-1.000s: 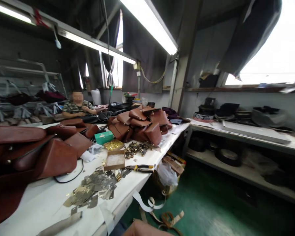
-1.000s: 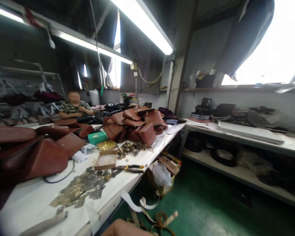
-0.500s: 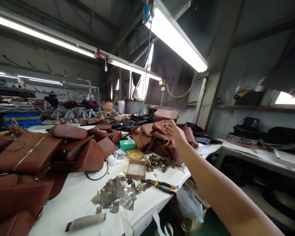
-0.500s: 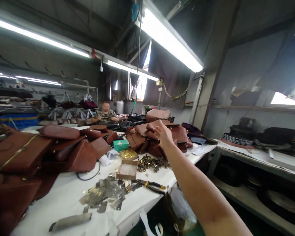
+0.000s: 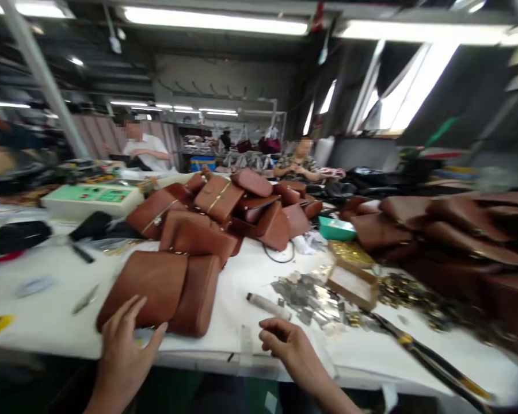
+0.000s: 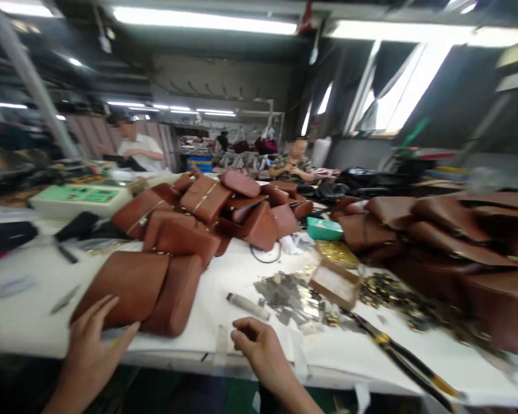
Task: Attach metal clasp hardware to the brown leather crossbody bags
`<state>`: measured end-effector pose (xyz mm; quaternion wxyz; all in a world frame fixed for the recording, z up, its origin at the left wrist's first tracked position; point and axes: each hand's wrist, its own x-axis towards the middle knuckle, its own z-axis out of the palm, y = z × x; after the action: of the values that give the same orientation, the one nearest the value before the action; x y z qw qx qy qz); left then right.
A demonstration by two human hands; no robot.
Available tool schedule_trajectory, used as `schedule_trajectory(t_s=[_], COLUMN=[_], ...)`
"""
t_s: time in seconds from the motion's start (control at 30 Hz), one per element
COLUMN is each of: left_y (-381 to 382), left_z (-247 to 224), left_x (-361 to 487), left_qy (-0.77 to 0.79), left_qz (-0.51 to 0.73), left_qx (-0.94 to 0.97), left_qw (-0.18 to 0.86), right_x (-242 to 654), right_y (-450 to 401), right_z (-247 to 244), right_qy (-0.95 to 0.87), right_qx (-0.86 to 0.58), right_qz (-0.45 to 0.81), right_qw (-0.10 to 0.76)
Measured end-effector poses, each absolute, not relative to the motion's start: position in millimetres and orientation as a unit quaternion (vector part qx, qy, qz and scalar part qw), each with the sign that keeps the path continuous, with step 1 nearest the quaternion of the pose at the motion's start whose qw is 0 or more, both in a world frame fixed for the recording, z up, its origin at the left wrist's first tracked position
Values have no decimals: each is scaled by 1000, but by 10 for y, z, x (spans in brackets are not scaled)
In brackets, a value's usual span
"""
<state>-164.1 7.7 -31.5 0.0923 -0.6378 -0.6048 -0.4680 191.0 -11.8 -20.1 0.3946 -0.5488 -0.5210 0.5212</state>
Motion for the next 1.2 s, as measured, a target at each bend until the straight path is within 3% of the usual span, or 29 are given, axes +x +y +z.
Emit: schedule_trajectory(t_s=[0.23, 0.4, 0.53, 0.63, 0.7, 0.93, 1.2], left_y=[59, 17, 163, 282, 350, 715, 734], left_z=[-605, -554, -476, -426, -427, -524, -723], left_x=[-1810, -2056, -2495, -2660, -2684, -2740, -2586], left_qy=[-635, -684, -767, -738, -726, -735, -749], left_qz=[-395, -469, -510, -498, -489, -513, -529], left_qx=[-655, -551, -379, -382, -391, -392, -387], left_qw=[110, 97, -89, -249, -284, -205, -96], right_x=[1092, 512, 249, 214, 275, 886, 1415], right_y=[485, 619, 738, 783, 765, 267, -629], right_z=[-330, -342, -343, -361, -363, -191, -55], right_qy=[-522, -496, -525, -504, -471, -426, -149], right_qx=[-528, -561, -590, -600, -599, -563, -462], right_qz=[568, 542, 478, 475, 492, 486, 652], right_qw=[354, 380, 385, 401, 422, 515, 582])
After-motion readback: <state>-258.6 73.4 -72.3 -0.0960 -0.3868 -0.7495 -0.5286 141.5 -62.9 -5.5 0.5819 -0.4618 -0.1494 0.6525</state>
